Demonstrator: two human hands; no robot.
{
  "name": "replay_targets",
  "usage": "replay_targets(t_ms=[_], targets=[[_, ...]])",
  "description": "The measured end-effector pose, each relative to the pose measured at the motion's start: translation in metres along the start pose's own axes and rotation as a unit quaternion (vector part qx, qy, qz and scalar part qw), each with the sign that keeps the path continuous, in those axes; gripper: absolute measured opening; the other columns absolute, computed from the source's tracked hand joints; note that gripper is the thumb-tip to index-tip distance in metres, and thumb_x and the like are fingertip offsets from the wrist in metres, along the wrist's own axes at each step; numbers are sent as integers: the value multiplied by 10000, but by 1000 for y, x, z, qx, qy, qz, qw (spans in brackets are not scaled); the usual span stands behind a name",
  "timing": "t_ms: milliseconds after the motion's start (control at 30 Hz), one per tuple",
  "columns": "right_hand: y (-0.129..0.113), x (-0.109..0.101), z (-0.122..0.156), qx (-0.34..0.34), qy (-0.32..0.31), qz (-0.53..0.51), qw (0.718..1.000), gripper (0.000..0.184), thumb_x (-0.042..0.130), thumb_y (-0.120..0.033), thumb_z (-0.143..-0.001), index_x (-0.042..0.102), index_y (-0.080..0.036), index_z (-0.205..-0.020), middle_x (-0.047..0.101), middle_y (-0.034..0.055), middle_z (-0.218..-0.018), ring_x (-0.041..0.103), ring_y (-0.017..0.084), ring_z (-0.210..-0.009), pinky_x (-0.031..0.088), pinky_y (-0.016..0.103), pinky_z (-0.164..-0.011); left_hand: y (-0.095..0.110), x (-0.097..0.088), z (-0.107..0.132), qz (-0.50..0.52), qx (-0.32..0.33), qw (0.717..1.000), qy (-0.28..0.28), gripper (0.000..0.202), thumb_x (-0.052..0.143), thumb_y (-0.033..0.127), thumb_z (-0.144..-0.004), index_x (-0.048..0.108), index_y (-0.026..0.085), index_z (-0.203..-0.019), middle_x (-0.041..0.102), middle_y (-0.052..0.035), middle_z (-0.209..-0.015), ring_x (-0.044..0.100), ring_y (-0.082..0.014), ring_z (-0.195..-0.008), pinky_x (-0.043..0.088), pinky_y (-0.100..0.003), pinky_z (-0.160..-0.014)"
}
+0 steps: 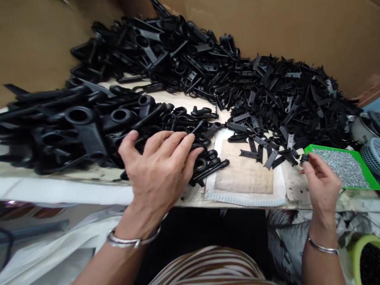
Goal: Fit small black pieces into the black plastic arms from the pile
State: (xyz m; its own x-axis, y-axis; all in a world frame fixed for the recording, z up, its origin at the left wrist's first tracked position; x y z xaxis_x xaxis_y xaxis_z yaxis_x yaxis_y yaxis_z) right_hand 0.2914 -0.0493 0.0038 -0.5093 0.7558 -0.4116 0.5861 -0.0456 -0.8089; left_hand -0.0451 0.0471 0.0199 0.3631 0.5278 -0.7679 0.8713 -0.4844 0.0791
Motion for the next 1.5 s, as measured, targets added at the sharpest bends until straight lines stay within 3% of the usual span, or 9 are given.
replay_targets(t_ms=[200,400,600,833,967,1067,1167,1300,1500], targets=[[14,7,18,52,-16,-42,998,399,704,-362,-786,712,-174,-1137,730,83,-1004,653,151,-706,591,339,-666,44,3,-26,29,101,994,14,197,485,230,-959,648,222,-1068,728,-54,-1056,606,-259,-1024,365,-487,-1021],[20,16,26,83,-54,-83,992,393,698,-333,-786,701,-153,-1136,719,44,-822,637,134,-628,573,303,-625,112,40,-79,92,193,942,-259,299,403,14,-897,654,151,-812,699,-72,-832,596,-216,-865,429,-340,-769],[29,13,26,118,-2,-138,983,426,697,-378,-798,681,-144,-1153,698,35,-785,622,123,-591,561,285,-561,155,71,-89,132,238,900,-340,190,639,246,-882,656,148,-1043,680,-106,-1050,596,-268,-1057,436,-370,-888],[32,14,27,125,2,-150,981,413,723,-387,-779,704,-153,-1119,686,23,-760,616,121,-584,545,276,-561,145,101,-101,132,149,927,-317,342,392,0,-878,654,146,-1042,642,-95,-1026,657,-209,-891,473,-289,-706],[31,13,28,133,16,-152,979,426,718,-399,-782,702,-139,-1120,683,32,-745,608,129,-575,542,285,-547,140,116,-129,119,110,943,-290,282,429,93,-916,645,164,-1084,635,-88,-1113,653,-221,-968,487,-298,-756],[31,13,28,136,17,-160,978,428,715,-399,-785,699,-139,-1125,695,45,-771,612,131,-574,549,289,-545,136,107,-138,106,94,952,-271,241,460,162,-938,649,194,-1086,642,-70,-1148,642,-220,-1020,496,-296,-779],[32,12,30,139,18,-160,977,433,718,-409,-786,701,-142,-1126,693,38,-743,622,133,-577,560,287,-557,129,82,-124,57,88,955,-278,206,466,168,-947,666,154,-991,677,-113,-1013,669,-250,-949,504,-314,-722],[32,12,32,150,9,-152,977,449,737,-420,-771,708,-148,-1127,712,45,-766,636,136,-585,562,281,-566,121,63,-85,36,83,919,-384,185,585,213,-910,642,119,-1059,659,-82,-699,681,-257,-680,496,-318,-587],[31,11,34,168,4,-137,976,438,739,-438,-767,721,-159,-1104,726,49,-781,643,139,-587,556,281,-587,133,84,-82,76,88,932,-344,253,429,21,-897,622,115,-1031,671,-121,-902,700,-247,-808,525,-327,-684]])
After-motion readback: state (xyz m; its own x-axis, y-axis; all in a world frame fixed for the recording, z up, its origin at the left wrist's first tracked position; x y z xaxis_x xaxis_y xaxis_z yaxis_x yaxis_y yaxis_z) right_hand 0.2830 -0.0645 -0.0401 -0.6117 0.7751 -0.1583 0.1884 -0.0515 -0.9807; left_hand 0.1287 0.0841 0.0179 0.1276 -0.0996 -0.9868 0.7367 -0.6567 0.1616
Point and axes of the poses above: each hand's wrist, its own z-axis away from the middle knuckle, its own x-axis out of the palm, y = z × x, the point moved 2 cm from there along -z, towards the middle knuckle
